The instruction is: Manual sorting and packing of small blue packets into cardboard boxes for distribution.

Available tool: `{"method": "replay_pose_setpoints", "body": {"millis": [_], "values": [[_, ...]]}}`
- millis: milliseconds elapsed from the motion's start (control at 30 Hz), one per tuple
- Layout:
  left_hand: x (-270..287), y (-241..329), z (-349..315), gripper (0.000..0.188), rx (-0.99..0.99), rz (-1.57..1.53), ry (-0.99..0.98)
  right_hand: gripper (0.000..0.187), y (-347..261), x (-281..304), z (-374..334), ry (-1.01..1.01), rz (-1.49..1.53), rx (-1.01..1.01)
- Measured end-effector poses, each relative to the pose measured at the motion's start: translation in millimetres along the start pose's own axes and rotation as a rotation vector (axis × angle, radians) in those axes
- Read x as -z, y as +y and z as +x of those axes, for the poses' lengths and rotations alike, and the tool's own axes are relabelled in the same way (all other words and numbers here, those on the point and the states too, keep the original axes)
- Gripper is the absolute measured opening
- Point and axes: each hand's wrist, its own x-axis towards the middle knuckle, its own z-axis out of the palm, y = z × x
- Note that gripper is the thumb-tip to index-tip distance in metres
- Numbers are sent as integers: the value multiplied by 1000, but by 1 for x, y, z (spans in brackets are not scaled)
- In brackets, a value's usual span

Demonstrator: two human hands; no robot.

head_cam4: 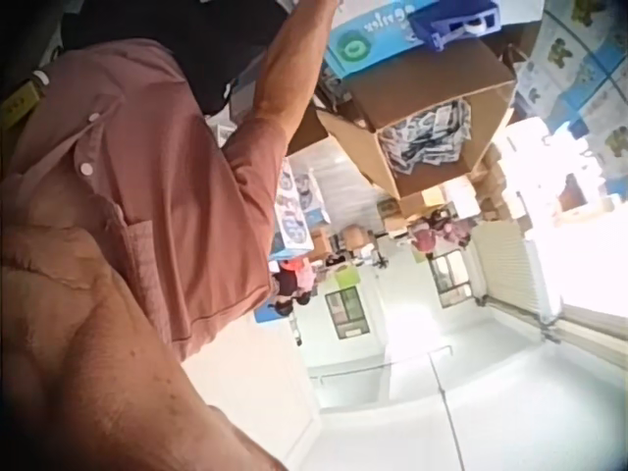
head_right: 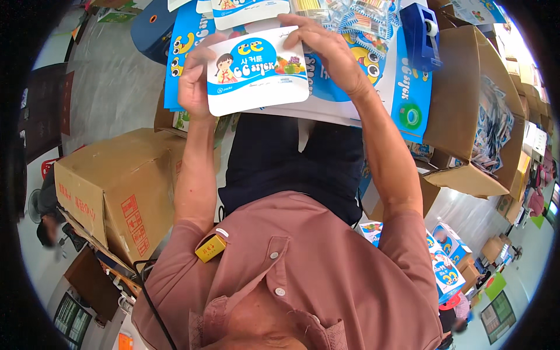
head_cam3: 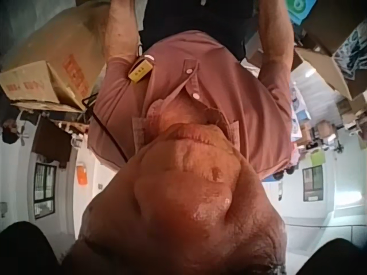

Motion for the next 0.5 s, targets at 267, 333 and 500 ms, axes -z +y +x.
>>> {"method": "replay_pose_setpoints", "body": {"millis": [267,333,500], "values": [[-5,34,-24,39,-207,1140,-313,52,-38,3,-12,-242,-722,345],[-8,38,-26,48,-229,1268,-409,62,-49,0,-20,-388,-783,351],[-12,32,-26,57,-383,1396,-456,59,-20,-19,-26,-196,-843,541]]}}
